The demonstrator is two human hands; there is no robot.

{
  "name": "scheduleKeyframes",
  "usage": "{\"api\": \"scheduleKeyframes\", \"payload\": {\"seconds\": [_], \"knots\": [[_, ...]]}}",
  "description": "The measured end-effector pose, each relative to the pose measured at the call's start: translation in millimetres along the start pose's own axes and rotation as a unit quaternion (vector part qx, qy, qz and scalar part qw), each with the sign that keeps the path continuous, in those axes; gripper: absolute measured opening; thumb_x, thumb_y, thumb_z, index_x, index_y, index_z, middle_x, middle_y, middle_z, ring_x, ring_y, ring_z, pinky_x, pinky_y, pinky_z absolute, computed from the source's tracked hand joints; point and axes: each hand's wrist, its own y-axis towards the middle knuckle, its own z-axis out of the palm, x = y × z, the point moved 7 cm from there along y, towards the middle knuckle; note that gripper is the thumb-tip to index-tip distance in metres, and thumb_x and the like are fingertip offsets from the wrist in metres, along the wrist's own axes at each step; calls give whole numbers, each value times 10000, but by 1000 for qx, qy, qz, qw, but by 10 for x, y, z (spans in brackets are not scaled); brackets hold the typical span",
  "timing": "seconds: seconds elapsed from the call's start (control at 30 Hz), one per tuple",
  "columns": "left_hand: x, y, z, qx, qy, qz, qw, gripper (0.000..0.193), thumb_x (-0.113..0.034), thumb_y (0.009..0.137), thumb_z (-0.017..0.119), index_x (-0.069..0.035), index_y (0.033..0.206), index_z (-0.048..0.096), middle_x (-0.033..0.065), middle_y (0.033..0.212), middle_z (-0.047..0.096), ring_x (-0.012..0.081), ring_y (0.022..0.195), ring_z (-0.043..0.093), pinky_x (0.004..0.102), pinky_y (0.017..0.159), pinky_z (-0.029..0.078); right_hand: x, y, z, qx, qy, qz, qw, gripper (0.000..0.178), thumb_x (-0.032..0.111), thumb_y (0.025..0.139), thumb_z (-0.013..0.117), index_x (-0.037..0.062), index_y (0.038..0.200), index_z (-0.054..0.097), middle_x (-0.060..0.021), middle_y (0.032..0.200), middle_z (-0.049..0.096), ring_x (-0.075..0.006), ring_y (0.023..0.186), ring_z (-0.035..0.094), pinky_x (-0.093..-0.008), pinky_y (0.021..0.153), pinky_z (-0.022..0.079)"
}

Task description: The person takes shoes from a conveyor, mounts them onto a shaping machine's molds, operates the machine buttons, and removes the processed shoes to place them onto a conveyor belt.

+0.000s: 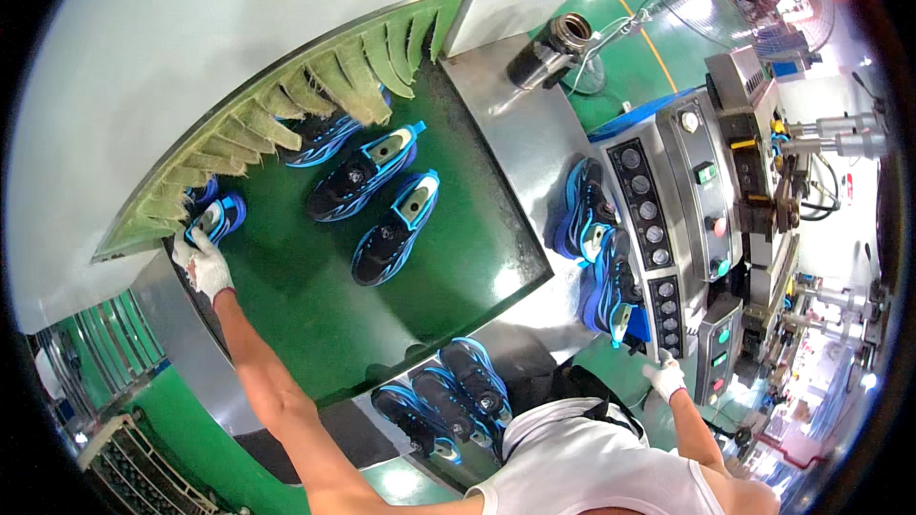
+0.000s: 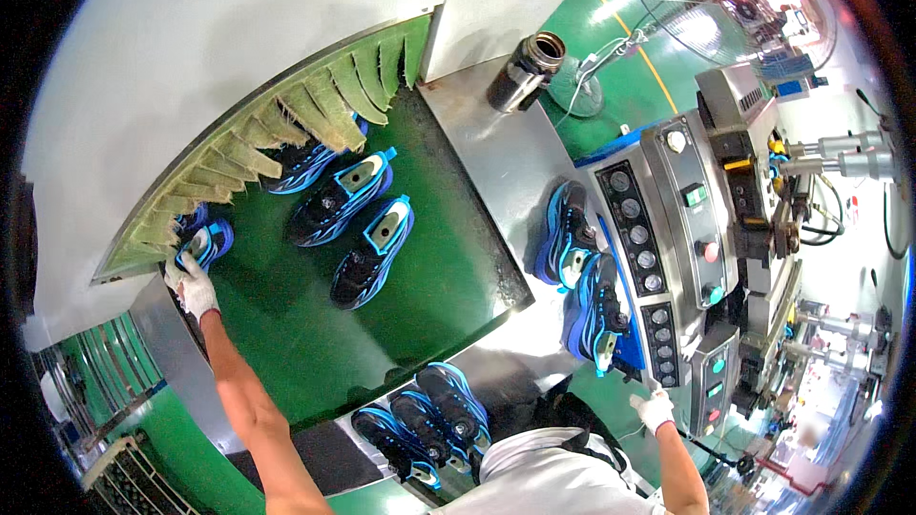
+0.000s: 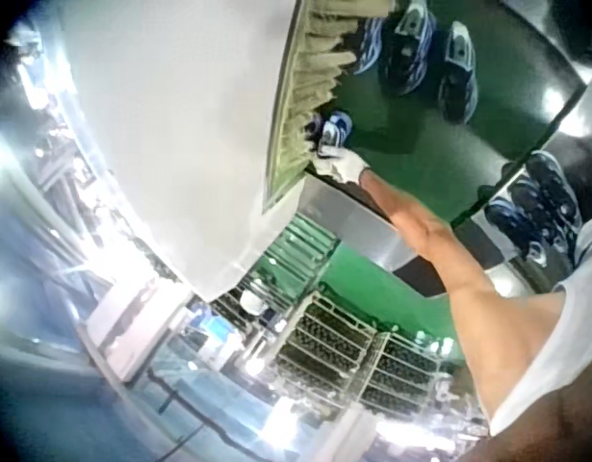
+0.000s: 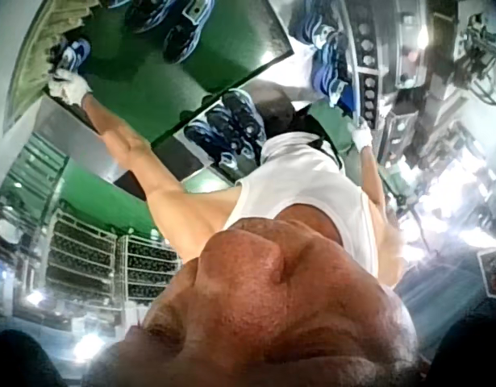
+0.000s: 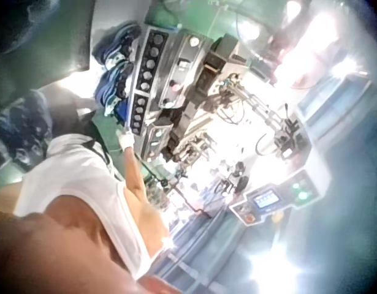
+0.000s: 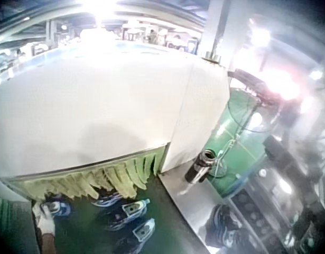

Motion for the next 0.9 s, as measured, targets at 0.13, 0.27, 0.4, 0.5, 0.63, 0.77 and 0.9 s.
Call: {"api": "scheduleKeyframes", "payload": {"seconds": [0.13,0.27,0.4,0.5,0.63,0.77,0.9], "knots": [[-384,-337,-219,7,54,82,995,328,-248,1034,564,-6,1243,634,258,1161,659,442,1072,623,508,943,500,195,-105,142,22,-44,-81,995,786,433,824,771,30,1453,526,-243,1403,601,-379,1324,567,-430,1115,447],[-447,-1110,-596,-21,-10,121,992,229,-107,995,618,-16,1202,654,240,1128,660,420,1060,628,496,949,505,776,-204,5,3,20,-209,978,666,470,909,675,24,1395,586,-210,1383,627,-377,1277,596,-418,1094,455],[-411,-2025,-840,36,-57,119,991,256,-68,1008,596,23,1247,593,258,1210,599,419,1117,588,501,978,480,2543,-1150,-781,87,231,-371,895,447,369,981,595,34,1263,686,-192,1242,704,-326,1165,673,-386,1008,502],[-758,-2498,-814,76,-44,94,992,261,-99,1020,577,19,1252,590,255,1217,591,420,1094,604,490,974,489,3536,-2172,-1050,292,297,-593,689,476,278,983,647,45,1395,603,-146,1421,612,-206,1324,573,-362,1095,463],[-1001,-2829,-658,102,3,78,992,288,-101,995,598,16,1258,596,249,1176,609,400,1083,621,480,946,504,3643,-3062,-1191,295,343,-769,452,430,262,968,656,40,1333,608,-148,1350,623,-219,1258,587,-366,1051,472],[-1408,-3103,-715,136,6,121,983,281,-89,978,608,22,1236,609,243,1164,617,392,1078,624,472,942,506,3298,-3169,-1234,229,378,-801,403,385,245,952,666,35,1271,613,-150,1280,633,-231,1192,601,-370,1008,481],[-2075,-3317,-805,168,-16,180,969,273,-76,961,618,28,1213,623,237,1151,625,384,1072,628,464,938,509,2867,-3046,-1403,171,413,-802,397,342,228,936,675,30,1209,618,-152,1209,644,-243,1126,615,-374,965,490]]}}
